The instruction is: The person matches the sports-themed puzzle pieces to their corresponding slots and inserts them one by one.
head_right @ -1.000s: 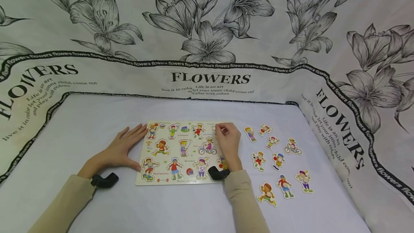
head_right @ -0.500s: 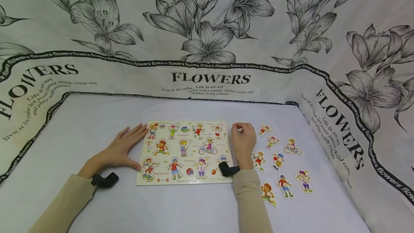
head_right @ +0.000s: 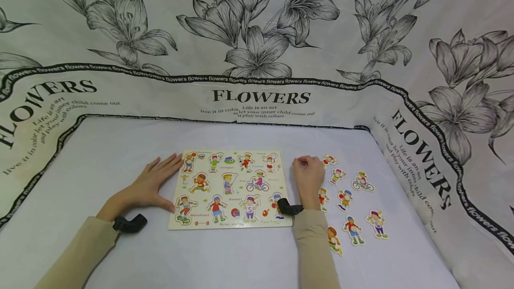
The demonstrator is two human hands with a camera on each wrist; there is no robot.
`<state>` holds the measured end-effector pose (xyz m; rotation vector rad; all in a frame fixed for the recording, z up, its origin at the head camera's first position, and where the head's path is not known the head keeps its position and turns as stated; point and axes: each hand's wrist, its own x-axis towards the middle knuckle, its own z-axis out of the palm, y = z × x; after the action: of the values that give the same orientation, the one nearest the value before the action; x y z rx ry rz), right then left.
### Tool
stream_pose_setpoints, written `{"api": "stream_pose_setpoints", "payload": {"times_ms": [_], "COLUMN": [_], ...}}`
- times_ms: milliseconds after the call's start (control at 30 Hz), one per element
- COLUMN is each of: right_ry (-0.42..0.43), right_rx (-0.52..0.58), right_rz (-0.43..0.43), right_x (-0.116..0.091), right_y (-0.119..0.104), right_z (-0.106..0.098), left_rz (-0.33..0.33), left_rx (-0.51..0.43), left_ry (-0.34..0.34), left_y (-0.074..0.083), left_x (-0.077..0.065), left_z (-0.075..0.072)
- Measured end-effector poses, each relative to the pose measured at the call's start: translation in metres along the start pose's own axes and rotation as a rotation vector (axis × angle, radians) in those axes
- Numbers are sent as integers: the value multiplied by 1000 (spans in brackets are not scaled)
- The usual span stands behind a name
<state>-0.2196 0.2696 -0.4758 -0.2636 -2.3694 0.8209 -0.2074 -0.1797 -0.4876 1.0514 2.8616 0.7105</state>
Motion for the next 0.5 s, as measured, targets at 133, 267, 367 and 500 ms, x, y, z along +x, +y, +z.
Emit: {"api": "stream_pose_setpoints", "payload": {"times_ms": [133, 267, 367, 500], "right_ry": [-38, -52, -54, -58], "right_rx": [-33, -48, -49, -46], "right_rz": [16, 31, 30, 32], "right_x": [-1, -1, -1, -1], "right_y": [-1, 0, 1, 3], "right_z": [-1, -1, -1, -1], "left_rz": [1, 2, 4, 7], "left_rx": [-7, -12, -11, -9], "left_ry": [2, 2, 3, 3], "left_y": [0, 1, 0, 0], "left_x": [0, 0, 0, 0], "left_z": [0, -1, 0, -1]}}
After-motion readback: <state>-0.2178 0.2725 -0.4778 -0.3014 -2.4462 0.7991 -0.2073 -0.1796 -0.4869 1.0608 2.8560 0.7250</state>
